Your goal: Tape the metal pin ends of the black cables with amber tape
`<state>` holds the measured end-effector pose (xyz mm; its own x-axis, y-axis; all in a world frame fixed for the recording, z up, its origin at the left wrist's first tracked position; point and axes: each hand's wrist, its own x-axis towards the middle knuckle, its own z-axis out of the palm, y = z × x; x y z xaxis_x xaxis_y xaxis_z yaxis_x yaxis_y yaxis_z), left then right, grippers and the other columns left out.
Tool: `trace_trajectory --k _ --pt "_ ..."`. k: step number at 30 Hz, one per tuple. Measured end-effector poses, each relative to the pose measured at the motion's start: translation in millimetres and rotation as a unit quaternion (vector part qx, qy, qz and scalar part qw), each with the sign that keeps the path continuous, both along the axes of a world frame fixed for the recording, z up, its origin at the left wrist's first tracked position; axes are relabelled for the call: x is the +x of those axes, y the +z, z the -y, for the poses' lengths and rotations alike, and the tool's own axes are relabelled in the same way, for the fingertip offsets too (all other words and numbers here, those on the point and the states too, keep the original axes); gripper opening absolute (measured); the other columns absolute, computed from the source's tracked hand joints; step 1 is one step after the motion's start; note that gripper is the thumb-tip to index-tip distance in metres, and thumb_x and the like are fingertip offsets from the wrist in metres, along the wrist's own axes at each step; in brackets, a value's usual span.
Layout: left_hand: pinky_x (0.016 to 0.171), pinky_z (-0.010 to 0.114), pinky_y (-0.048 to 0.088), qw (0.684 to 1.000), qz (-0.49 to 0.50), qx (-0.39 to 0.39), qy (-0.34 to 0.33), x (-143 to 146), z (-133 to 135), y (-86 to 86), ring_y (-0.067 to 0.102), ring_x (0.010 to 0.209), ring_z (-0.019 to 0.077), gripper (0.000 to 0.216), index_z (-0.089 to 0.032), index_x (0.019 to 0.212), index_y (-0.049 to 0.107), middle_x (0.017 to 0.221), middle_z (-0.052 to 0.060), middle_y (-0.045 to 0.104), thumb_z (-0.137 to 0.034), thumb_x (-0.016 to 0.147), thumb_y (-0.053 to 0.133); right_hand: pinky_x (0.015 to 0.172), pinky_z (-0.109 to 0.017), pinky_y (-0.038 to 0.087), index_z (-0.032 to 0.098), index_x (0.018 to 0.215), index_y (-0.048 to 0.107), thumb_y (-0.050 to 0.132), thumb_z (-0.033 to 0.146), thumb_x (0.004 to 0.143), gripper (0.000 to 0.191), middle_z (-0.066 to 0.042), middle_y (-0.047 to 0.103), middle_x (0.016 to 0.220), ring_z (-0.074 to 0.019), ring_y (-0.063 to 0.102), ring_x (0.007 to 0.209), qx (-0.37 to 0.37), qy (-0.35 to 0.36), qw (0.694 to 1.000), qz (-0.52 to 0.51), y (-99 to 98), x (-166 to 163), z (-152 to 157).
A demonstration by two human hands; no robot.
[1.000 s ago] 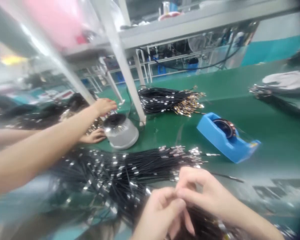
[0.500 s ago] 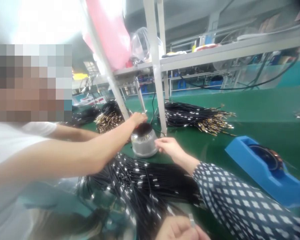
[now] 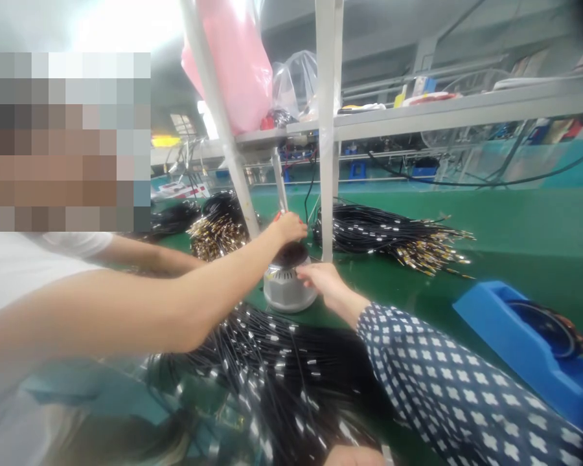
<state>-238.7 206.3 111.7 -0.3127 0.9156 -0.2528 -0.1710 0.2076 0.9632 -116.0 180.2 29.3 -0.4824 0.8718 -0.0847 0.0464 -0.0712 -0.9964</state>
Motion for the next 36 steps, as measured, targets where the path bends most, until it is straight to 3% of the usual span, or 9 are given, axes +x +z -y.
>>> trace_trajectory --k 4,5,9,12,14,15,25,29,36 --pt "0.072 0.038 0.056 0.998 0.052 0.011 0.018 46 10 3.0 0.064 0.099 0.0262 0.028 -0.016 0.117 0.062 0.118 0.008 0.062 -0.032 0.095 0.053 0.056 -0.023 0.04 0.014 0.067 0.067 0.067 0.017 0.076 0.009 0.001 0.061 0.054 -0.0096 0.052 0.049 0.046 0.052 0.998 -0.007 11.4 23 22" --pt "0.063 0.041 0.059 0.998 0.066 0.016 0.016 60 22 -2.6 0.061 0.096 0.0253 0.041 -0.024 0.123 0.059 0.122 0.011 0.061 -0.037 0.085 0.066 0.057 -0.023 0.04 0.014 0.068 0.067 0.067 0.017 0.076 0.009 0.002 0.059 0.051 -0.0096 0.052 0.048 0.047 0.072 0.996 -0.006 12.4 37 29" --pt "0.077 0.045 0.057 0.991 0.13 0.011 -0.016 121 111 -48.9 0.062 0.099 0.0247 0.034 -0.021 0.122 0.059 0.122 0.011 0.061 -0.036 0.091 0.06 0.055 -0.023 0.037 0.013 0.069 0.064 0.064 0.031 0.082 0.023 0.002 0.058 0.049 -0.008 0.049 0.044 0.001 0.136 0.991 0.001 5.3 111 57" --pt "0.056 0.029 0.054 0.982 0.176 -0.022 -0.069 163 188 -86.4 0.063 0.07 0.0163 0.02 -0.02 0.101 0.065 0.091 0.005 0.068 -0.037 0.09 0.062 0.052 -0.022 0.035 0.013 0.071 0.062 0.065 0.04 0.08 0.028 0.002 0.061 0.056 -0.007 0.049 0.044 -0.038 0.134 0.99 0.01 -3.0 168 74" --pt "0.038 0.018 0.033 0.973 0.206 -0.043 -0.1 181 220 -101.3 0.046 0.04 0.0066 0.03 -0.016 0.078 0.066 0.06 0.002 0.063 -0.046 0.08 0.072 0.054 -0.022 0.038 0.013 0.074 0.061 0.066 0.041 0.079 0.029 0.001 0.063 0.065 -0.0068 0.052 0.046 -0.055 0.12 0.991 0.006 -5.0 197 84" --pt "0.038 0.016 0.03 0.971 0.221 -0.044 -0.08 187 229 -105.2 0.044 0.039 0.0042 0.032 -0.016 0.08 0.067 0.059 0.001 0.063 -0.045 0.075 0.077 0.055 -0.022 0.039 0.013 0.074 0.061 0.065 0.042 0.08 0.029 0.0 0.064 0.067 -0.0068 0.053 0.047 -0.056 0.115 0.992 0.004 -4.7 209 88" --pt "0.04 0.015 0.031 0.988 0.112 -0.026 -0.1 212 206 -98.0 0.045 0.044 0.0058 0.031 -0.015 0.093 0.057 0.064 0.001 0.064 -0.034 0.077 0.076 0.055 -0.022 0.043 0.013 0.068 0.061 0.073 0.028 0.071 0.02 0.001 0.058 0.058 -0.0081 0.052 0.051 -0.099 0.076 0.99 0.068 11.7 251 107" --pt "0.038 0.016 0.033 0.988 0.102 -0.017 -0.114 218 211 -103.3 0.047 0.041 0.0074 0.029 -0.019 0.096 0.048 0.063 0.001 0.066 -0.029 0.081 0.071 0.056 -0.022 0.042 0.013 0.067 0.061 0.078 0.033 0.067 0.026 0.001 0.059 0.06 -0.0084 0.051 0.053 -0.105 0.068 0.991 0.038 5.5 255 109" --pt "0.035 0.016 0.037 0.996 0.044 -0.014 -0.081 227 218 -98.7 0.051 0.038 0.0099 0.035 -0.017 0.11 0.055 0.06 0.002 0.067 -0.023 0.079 0.07 0.062 -0.025 0.042 0.012 0.071 0.062 0.08 0.042 0.067 0.035 -0.001 0.061 0.066 -0.0099 0.052 0.06 -0.096 0.09 0.991 -0.02 -10.8 251 110"
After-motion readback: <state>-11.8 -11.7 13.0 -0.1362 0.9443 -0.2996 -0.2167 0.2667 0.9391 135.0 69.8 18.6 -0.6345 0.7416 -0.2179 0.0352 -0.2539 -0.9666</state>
